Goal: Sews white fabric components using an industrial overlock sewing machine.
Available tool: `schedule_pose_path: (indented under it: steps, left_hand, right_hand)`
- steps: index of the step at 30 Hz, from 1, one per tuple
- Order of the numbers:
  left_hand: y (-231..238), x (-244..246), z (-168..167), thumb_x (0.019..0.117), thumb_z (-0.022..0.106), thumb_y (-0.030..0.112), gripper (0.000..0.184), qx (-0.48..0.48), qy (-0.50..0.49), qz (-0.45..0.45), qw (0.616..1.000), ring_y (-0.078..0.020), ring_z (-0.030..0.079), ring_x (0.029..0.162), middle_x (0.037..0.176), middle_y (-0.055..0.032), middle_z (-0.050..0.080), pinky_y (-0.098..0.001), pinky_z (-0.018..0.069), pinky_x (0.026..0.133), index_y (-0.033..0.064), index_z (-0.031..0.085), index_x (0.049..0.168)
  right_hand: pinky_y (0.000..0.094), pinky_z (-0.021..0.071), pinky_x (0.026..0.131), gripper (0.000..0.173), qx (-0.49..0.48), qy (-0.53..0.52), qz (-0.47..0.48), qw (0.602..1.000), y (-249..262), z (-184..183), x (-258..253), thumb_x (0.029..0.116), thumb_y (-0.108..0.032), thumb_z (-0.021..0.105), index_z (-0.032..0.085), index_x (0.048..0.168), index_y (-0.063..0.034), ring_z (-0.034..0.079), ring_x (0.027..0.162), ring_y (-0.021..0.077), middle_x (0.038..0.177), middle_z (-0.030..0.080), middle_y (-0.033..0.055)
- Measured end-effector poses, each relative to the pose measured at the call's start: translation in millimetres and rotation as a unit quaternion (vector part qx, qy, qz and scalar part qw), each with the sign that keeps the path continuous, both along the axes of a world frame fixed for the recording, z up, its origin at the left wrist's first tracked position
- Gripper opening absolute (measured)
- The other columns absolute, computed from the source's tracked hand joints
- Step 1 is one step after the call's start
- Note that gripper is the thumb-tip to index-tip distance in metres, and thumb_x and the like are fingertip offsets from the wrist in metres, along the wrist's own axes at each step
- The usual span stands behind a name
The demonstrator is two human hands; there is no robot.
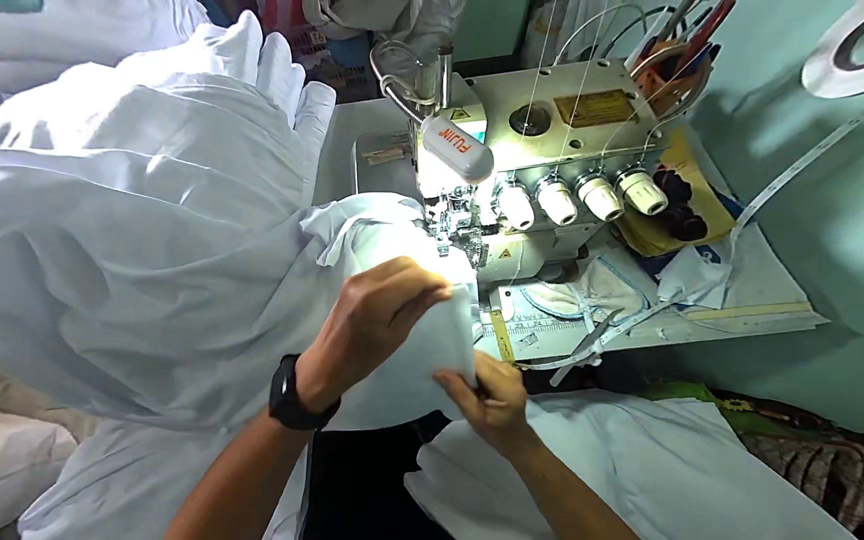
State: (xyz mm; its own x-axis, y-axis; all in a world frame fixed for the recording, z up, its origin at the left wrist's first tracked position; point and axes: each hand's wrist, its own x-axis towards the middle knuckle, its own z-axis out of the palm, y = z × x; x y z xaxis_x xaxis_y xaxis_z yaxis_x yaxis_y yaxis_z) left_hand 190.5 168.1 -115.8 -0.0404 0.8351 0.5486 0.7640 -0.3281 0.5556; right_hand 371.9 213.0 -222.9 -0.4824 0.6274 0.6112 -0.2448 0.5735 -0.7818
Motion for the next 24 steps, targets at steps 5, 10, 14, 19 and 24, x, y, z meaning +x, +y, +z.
schedule_pose_path:
  steps: [5,10,14,19,24]
  left_hand:
    - [35,-20,-23,0.0913,0.069,0.003,0.005,-0.069,-0.040,0.012,0.997,-0.0079,0.062,0.080,0.087,-0.0078,0.067,-0.0192,0.0506,0.075,-0.0007,0.072,0.088]
    - [25,-30,-24,0.0902,0.072,0.005,0.004,-0.122,-0.056,0.011,0.991,-0.0029,0.064,0.084,0.090,-0.0022,0.069,-0.0162,0.0513,0.077,0.0031,0.074,0.088]
    - [21,-31,-21,0.0898,0.073,0.008,0.004,-0.146,-0.047,0.027,0.988,-0.0019,0.062,0.079,0.087,-0.0006,0.068,-0.0154,0.0503,0.072,0.0057,0.076,0.088]
    - [26,-21,-21,0.0886,0.074,0.009,0.005,-0.137,-0.052,0.094,0.985,-0.0007,0.051,0.062,0.079,0.0002,0.063,-0.0138,0.0407,0.055,0.0057,0.073,0.093]
    - [12,22,-36,0.0960,0.058,0.008,0.022,-0.062,0.207,0.180,0.960,-0.0302,0.070,0.097,0.104,-0.0130,0.073,-0.0447,0.0549,0.080,0.0048,0.078,0.105]
  right_hand:
    - [0.0308,0.0539,0.086,0.048,0.092,-0.112,-0.116,0.983,56,-24,-3,0.0882,-0.036,0.078,0.058,0.060,-0.0024,0.066,0.095,0.0247,0.100,0.071,0.0204]
    - [0.0267,0.0544,0.067,0.035,0.081,-0.131,0.075,0.985,47,-32,12,0.1003,-0.021,0.062,0.063,0.072,0.0001,0.065,0.071,0.0188,0.073,0.064,0.0132]
    - [0.0193,0.0517,0.066,0.030,0.065,-0.122,0.105,0.985,26,-36,27,0.1011,-0.016,0.060,0.064,0.077,0.0003,0.061,0.070,0.0136,0.074,0.061,0.0113]
    - [0.0117,0.0486,0.065,0.028,0.013,-0.079,0.089,0.993,16,-35,31,0.0951,-0.011,0.068,0.060,0.072,0.0032,0.058,0.067,0.0070,0.071,0.060,0.0110]
    - [0.0072,0.0413,0.057,0.026,-0.153,-0.065,0.125,0.978,3,-23,33,0.0892,-0.006,0.069,0.055,0.069,0.0021,0.052,0.061,-0.0040,0.066,0.058,0.0048]
